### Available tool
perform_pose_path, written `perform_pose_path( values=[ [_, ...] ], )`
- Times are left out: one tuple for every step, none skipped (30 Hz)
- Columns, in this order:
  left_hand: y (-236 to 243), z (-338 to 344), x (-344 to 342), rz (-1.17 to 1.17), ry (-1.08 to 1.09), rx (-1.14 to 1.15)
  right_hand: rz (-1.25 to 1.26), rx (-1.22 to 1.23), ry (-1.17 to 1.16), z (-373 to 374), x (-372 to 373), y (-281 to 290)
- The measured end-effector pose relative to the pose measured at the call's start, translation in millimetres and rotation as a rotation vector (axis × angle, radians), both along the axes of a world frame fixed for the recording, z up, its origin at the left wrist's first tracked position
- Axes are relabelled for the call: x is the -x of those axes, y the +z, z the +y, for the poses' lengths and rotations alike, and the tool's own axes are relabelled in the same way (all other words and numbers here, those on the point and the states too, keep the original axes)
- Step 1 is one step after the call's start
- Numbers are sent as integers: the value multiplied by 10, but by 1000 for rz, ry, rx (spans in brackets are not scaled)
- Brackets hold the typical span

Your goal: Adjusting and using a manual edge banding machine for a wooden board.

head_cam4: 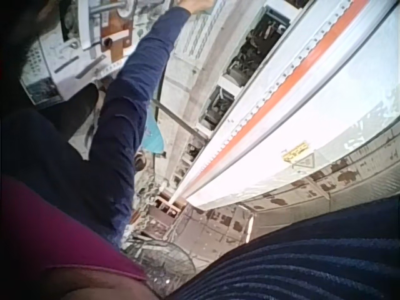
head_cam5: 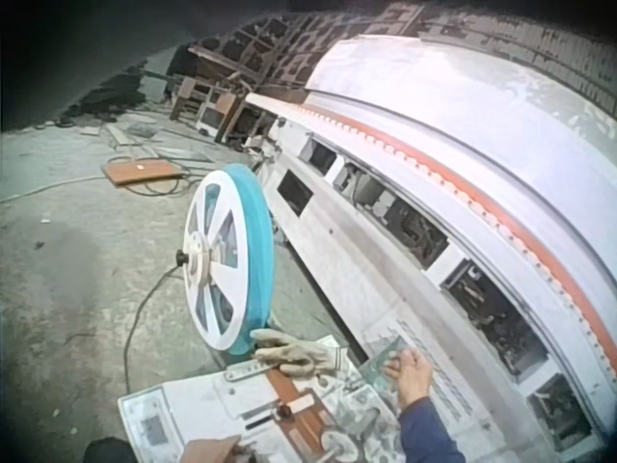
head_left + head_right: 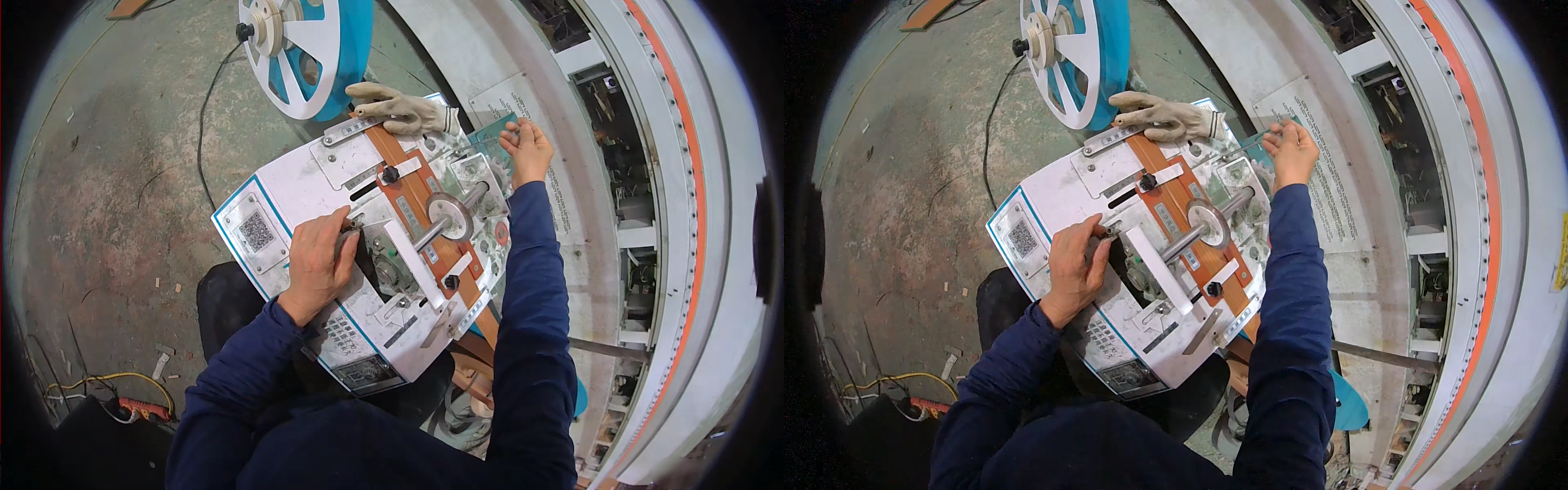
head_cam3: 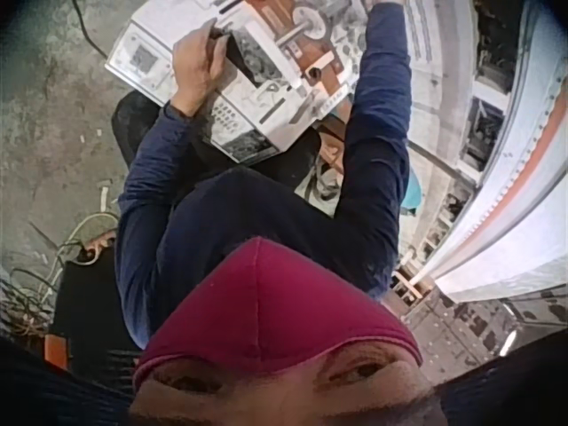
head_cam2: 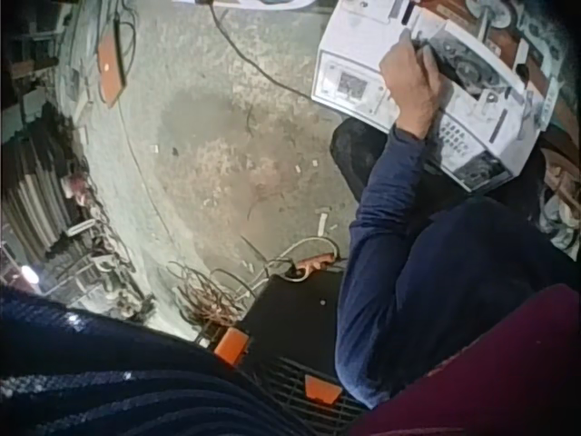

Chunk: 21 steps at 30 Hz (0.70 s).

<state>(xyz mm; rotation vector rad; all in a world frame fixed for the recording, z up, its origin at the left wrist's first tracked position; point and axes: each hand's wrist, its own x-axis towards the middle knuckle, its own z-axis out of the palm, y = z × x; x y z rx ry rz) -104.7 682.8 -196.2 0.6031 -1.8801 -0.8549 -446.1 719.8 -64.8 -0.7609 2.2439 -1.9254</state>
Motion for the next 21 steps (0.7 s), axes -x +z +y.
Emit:
perform_pose_path(
  values=[
    [1,-4,-5,-5,-4,-8,-7,-32,6,3,-4,25],
    [4,-4,-9,-9,0,-8,-14,-64,12,10,2,34],
    [12,1,-7,-7,-2,-5,-16,-64,14,35,37,22],
    [16,3,-7,-6,-3,-3,-34,-93,42,64,80,-6],
    [17,2,-6,-7,-1,-4,-52,-122,70,85,107,-34],
    [15,0,-12,-7,1,-6,-57,-123,74,85,92,-73],
    [13,1,-17,-6,3,-8,-89,-139,81,84,65,-115],
    [12,7,-19,-10,3,-9,-121,-154,87,88,50,-145],
    [15,6,-20,-4,6,-5,-125,-153,88,87,47,-140],
    [17,6,-16,3,7,-1,-38,-92,40,100,53,-108],
    [16,8,-4,0,1,0,50,-30,-11,125,58,-71],
    [17,8,1,3,-3,-2,45,-28,-20,152,6,7],
    [14,12,4,5,-5,-5,57,28,19,175,-74,130],
    [7,16,6,-1,-17,-3,71,84,54,220,-156,261],
    [9,19,24,2,-5,9,75,86,32,314,-276,411],
    [1,23,36,-1,11,20,132,87,91,411,-452,516],
    [-7,28,51,0,14,17,188,85,147,527,-640,599],
    [-19,26,41,-9,-3,20,180,87,129,636,-849,643],
    [-25,27,35,-10,14,20,284,29,149,769,-1082,680],
    [-41,20,8,-16,36,21,383,-29,174,906,-1299,659],
    [-59,11,-6,-21,39,36,450,-54,188,1075,-1495,627]
  ],
)
